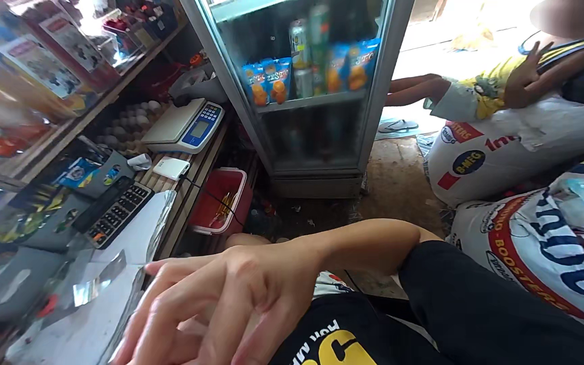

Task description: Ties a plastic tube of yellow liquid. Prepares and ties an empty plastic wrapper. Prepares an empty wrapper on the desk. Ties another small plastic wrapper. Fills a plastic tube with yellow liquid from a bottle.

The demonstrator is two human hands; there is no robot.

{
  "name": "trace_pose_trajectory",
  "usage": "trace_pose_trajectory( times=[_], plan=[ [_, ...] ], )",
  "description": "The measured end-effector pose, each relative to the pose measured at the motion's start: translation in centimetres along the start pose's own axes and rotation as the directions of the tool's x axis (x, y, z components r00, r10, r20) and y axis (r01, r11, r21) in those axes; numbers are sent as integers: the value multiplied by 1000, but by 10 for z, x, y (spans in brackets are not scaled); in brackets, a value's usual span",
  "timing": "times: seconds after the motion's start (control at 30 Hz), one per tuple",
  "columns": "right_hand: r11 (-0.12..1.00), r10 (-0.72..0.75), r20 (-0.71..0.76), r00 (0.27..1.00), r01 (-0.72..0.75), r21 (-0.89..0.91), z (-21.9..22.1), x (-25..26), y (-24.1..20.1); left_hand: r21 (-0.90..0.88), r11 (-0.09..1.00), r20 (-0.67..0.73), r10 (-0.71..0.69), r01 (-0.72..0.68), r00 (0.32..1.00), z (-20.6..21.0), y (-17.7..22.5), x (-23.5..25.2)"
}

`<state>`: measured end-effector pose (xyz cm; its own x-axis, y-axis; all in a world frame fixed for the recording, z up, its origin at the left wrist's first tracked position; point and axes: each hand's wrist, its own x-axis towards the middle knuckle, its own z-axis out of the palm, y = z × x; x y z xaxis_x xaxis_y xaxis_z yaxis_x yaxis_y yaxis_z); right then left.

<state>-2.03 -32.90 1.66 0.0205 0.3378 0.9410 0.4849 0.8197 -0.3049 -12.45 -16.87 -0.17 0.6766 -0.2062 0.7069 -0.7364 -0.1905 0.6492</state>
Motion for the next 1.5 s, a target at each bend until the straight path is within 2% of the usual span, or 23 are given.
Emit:
trace_pose_trajectory(
  times=[0.07, 0.17, 0.27, 0.33, 0.4, 0.47, 0.53, 0.57, 0.6, 0.67, 0.7, 0.8, 0.87, 0.9, 0.97, 1.07, 1.1, 1.17, 1.23, 1.37, 1.5],
  plan=[
    [991, 47, -25, 999, -49, -121, -4, -13, -8, 109, 993, -3, 45, -45, 999, -1, -2, 2],
    [956, 167, -167, 972, -201, -213, -7, -42, -14, 289, 957, -10, -4, 7, 1000, 8, -7, -10],
    [878, 296, -348, 890, -396, -268, -3, -78, -5, 541, 838, -153, 18, 68, 988, 33, -22, -20],
    [832, 348, -419, 839, -482, -274, 1, -102, 9, 690, 717, -184, 43, 97, 982, 48, -37, -23],
    [802, 365, -455, 812, -522, -290, 3, -125, 25, 787, 597, -179, -24, 158, 984, 58, -54, -28],
    [767, 393, -463, 794, -561, -311, 5, -148, 39, 805, 548, -163, -162, 227, 973, 60, -73, -39],
    [720, 418, -473, 776, -600, -348, 8, -172, 49, 667, 644, -189, -340, 374, 921, 63, -91, -54],
    [697, 426, -475, 770, -614, -370, 9, -182, 51, 489, 714, -217, -456, 500, 863, 66, -97, -62],
    [680, 425, -476, 770, -619, -393, 11, -191, 50, 250, 734, -236, -586, 631, 775, 71, -101, -67],
    [658, 386, -477, 789, -598, -457, 13, -206, 47, -203, 615, -195, -788, 762, 584, 82, -103, -73],
    [650, 358, -477, 803, -581, -490, 13, -214, 46, -345, 530, -163, -847, 775, 506, 86, -103, -75],
    [639, 297, -466, 834, -536, -552, 13, -234, 45, -544, 334, -82, -934, 770, 347, 93, -105, -76],
    [628, 287, -459, 841, -527, -572, 16, -241, 44, -581, 267, -53, -955, 768, 292, 94, -107, -77],
    [622, 302, -460, 835, -538, -569, 17, -243, 43, -564, 279, -59, -952, 777, 300, 95, -108, -79],
    [623, 376, -468, 800, -592, -511, 22, -240, 41, -447, 405, -113, -910, 797, 399, 95, -110, -83],
    [640, 482, -535, 693, -696, -325, 28, -224, 36, -43, 692, -251, -706, 721, 662, 95, -107, -87],
    [642, 493, -562, 664, -714, -281, 29, -218, 35, 92, 752, -272, -611, 652, 743, 94, -107, -88],
    [632, 495, -611, 618, -739, -235, 32, -208, 33, 268, 801, -299, -459, 535, 837, 93, -107, -88],
    [606, 507, -642, 575, -767, -209, 35, -206, 31, 353, 798, -319, -387, 488, 865, 92, -106, -89],
    [558, 533, -680, 504, -813, -165, 40, -209, 32, 411, 756, -348, -387, 510, 854, 94, -109, -95],
    [537, 526, -699, 485, -827, -169, 42, -212, 34, 471, 707, -350, -400, 528, 847, 96, -112, -98]
  ],
)
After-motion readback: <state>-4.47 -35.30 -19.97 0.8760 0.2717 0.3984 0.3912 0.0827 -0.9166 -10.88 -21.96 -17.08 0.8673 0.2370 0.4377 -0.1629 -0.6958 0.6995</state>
